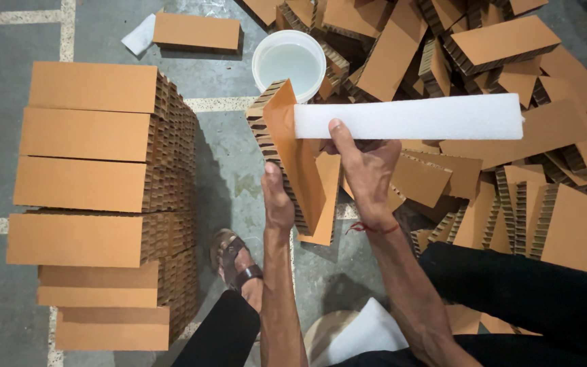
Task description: The person repeatedly picks up corrugated cardboard pieces, applies a white liquid from a bucket using a foam roller, and stacks the treated pieces. The person handles the cardboard one at a time, rolling the liquid onto the surface before placing each piece onto a growing stack.
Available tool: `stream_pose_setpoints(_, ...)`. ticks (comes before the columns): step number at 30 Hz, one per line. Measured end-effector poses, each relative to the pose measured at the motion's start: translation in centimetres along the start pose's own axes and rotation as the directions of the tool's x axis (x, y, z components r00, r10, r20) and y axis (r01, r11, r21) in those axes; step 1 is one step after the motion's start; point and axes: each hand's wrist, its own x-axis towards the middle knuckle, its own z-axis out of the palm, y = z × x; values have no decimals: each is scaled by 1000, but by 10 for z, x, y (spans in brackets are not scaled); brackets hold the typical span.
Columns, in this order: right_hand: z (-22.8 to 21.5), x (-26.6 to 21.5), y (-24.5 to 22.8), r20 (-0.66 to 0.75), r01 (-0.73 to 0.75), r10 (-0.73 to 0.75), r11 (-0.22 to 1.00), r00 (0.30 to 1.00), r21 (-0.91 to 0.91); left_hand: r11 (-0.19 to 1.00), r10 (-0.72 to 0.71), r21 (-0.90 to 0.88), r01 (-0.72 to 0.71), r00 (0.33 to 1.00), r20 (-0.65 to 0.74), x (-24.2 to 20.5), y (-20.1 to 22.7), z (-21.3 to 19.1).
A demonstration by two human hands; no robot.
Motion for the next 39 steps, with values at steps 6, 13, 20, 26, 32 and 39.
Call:
stream_pose_setpoints(6,5,1,-13,-2,-62,63,986,998,152,999,-17,50,16,1000,6,-2,-3,1)
stream_pose_setpoints(13,2,9,-9,17,-46,44,982,999,184,996,-76,40,75,997,23,-2,4,8)
stream_pose_setpoints(20,-13,25,17,80,162,-159,986,984,-37,986,-149,77,147,988,30,-3,9,9)
stream_pose_setpoints(26,-28,38,44,113,162,-144,971,983,-178,978,-158,147,150,986,49,1,5,2)
stream_pose_setpoints(32,-39,52,50,376,337,-350,936,858,103,978,-174,126,165,982,70,0,3,-1)
stream_pose_setpoints(39,-51,62,55,594,357,-483,875,643,326,982,-117,159,104,990,74,2,12,2)
